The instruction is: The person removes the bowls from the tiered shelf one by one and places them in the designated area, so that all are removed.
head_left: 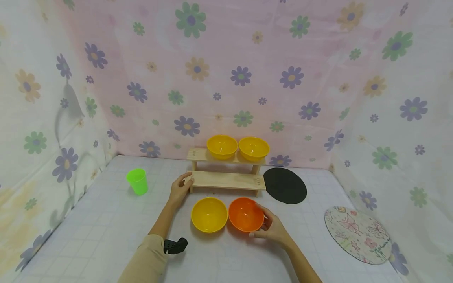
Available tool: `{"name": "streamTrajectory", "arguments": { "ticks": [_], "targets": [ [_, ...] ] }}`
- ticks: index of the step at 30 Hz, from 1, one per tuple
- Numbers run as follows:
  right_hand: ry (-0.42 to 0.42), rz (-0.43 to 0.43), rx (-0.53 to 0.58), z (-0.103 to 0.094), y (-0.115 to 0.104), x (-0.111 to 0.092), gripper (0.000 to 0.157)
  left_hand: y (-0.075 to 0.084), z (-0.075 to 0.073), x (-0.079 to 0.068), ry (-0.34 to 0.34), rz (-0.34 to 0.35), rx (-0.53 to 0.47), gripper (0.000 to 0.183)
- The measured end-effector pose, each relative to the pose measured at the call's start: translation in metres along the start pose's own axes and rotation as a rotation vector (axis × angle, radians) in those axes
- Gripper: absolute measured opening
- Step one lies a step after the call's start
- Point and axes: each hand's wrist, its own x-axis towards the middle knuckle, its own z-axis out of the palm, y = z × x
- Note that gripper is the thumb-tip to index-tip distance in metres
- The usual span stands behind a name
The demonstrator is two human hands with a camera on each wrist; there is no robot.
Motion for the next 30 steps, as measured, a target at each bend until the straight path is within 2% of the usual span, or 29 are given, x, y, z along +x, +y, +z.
{"name": "streamTrajectory", "arguments": {
  "ticks": [6,9,16,22,30],
  "targets": [
    [0.006,0.008,-0.010,0.000,0.001,0.001,0.087,-0.022,0.000,0.012,0.039,0.015,0.032,0.042],
    [0.005,0.011,-0.011,0.000,0.000,0.001,0.087,-0.025,0.001,0.013,0.043,0.027,0.033,0.041],
    [0.013,-0.012,-0.064,-0.005,-0.006,0.002,0.085,0.006,-0.001,-0.004,-0.009,-0.012,-0.006,0.041],
    [0.098,-0.016,-0.133,-0.020,-0.019,0.013,0.077,0.006,-0.001,-0.005,-0.007,-0.016,-0.008,0.041],
    [0.223,-0.124,-0.211,-0.047,-0.039,0.041,0.072,0.006,0.000,-0.004,-0.004,-0.009,-0.023,0.041]
  ]
}}
